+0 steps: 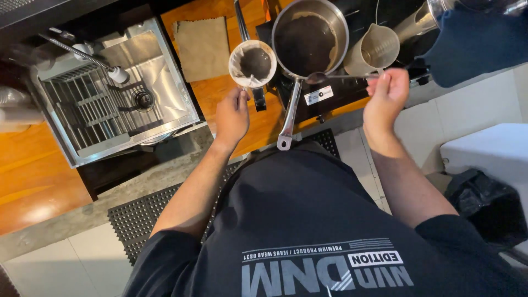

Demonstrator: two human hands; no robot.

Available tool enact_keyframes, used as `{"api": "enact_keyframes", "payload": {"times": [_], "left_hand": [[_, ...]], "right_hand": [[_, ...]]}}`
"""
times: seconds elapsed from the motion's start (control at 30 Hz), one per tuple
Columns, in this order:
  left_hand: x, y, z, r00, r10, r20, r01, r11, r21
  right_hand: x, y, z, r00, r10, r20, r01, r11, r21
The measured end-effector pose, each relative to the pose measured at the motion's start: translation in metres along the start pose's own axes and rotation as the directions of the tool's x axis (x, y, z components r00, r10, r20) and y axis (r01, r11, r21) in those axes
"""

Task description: Stirring coffee grounds in a cloth filter and pouring liquid through it to filter the coffee.

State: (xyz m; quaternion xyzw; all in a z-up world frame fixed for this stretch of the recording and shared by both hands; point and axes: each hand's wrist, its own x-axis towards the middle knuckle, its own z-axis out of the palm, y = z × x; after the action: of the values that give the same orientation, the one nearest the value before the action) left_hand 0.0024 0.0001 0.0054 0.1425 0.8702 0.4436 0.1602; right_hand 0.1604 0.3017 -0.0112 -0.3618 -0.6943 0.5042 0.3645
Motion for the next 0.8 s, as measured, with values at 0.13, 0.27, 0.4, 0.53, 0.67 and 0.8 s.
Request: {"api": "enact_keyframes", "payload": {"times": [0.13, 0.27, 0.4, 0.53, 0.67, 0.8], "left_hand": [[0.000, -0.001, 0.000, 1.000, 0.009, -0.023, -0.009, 1.000, 0.015], [0.000, -0.004, 0.001, 0.999, 0.001, -0.042, -0.002, 1.000, -0.005], [0.002, -0.018, 0.005, 0.998, -0.023, -0.057, 0.022, 1.000, -0.012], [-0.004, -0.010, 0.000, 0.997, -0.033, -0.064, 0.030, 0.998, -0.057], [-0.006, 0.000, -0.001, 0.996, -0.049, -0.078, 0.041, 0.994, -0.102], [-0.011, 0.011, -0.001, 0.993, -0.028, -0.116, 0.015, 0.994, -0.107]], "right_hand": [[-0.029, 0.097, -0.038, 0.951, 0.302, -0.072, -0.307, 0.949, -0.071], [-0.045, 0.188, -0.018, 0.757, 0.654, -0.005, -0.653, 0.756, -0.037], [-0.033, 0.268, 0.016, 0.702, 0.711, 0.044, -0.694, 0.696, -0.185], [-0.029, 0.263, 0.024, 0.748, 0.659, 0.078, -0.591, 0.715, -0.372], [-0.025, 0.218, 0.015, 0.805, 0.561, 0.193, -0.472, 0.803, -0.364], [-0.022, 0.198, -0.012, 0.864, 0.463, 0.196, -0.421, 0.879, -0.223]]}}
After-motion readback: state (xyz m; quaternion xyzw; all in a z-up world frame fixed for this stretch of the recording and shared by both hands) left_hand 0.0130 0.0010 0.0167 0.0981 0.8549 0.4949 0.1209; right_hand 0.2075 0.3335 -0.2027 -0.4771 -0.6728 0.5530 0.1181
